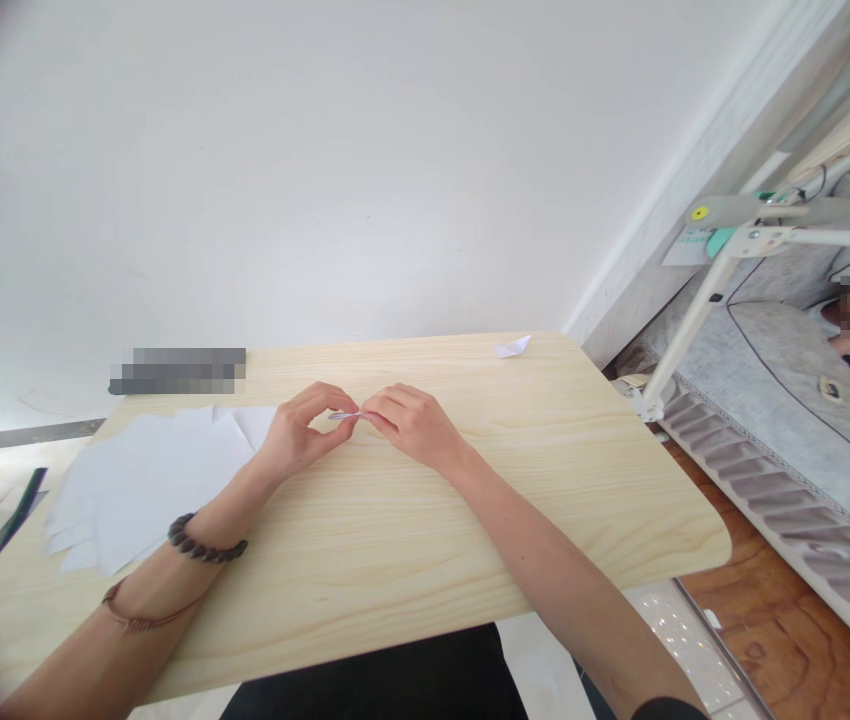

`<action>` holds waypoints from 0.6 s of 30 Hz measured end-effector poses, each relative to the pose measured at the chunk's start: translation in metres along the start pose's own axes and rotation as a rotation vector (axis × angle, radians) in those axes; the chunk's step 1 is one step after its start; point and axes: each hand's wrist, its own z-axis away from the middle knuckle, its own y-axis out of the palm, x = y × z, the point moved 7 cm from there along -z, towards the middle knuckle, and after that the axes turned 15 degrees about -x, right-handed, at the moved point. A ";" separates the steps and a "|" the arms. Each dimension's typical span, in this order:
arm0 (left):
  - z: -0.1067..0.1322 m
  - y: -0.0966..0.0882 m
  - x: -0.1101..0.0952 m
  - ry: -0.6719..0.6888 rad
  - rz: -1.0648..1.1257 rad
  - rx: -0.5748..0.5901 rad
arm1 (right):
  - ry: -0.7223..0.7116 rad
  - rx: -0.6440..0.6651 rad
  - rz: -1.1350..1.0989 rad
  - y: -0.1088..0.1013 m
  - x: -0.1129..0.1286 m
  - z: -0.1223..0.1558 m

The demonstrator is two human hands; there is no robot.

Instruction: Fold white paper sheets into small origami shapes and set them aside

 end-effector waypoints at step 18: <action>-0.001 -0.004 0.001 0.012 -0.043 0.021 | -0.019 0.065 0.025 -0.001 -0.002 0.000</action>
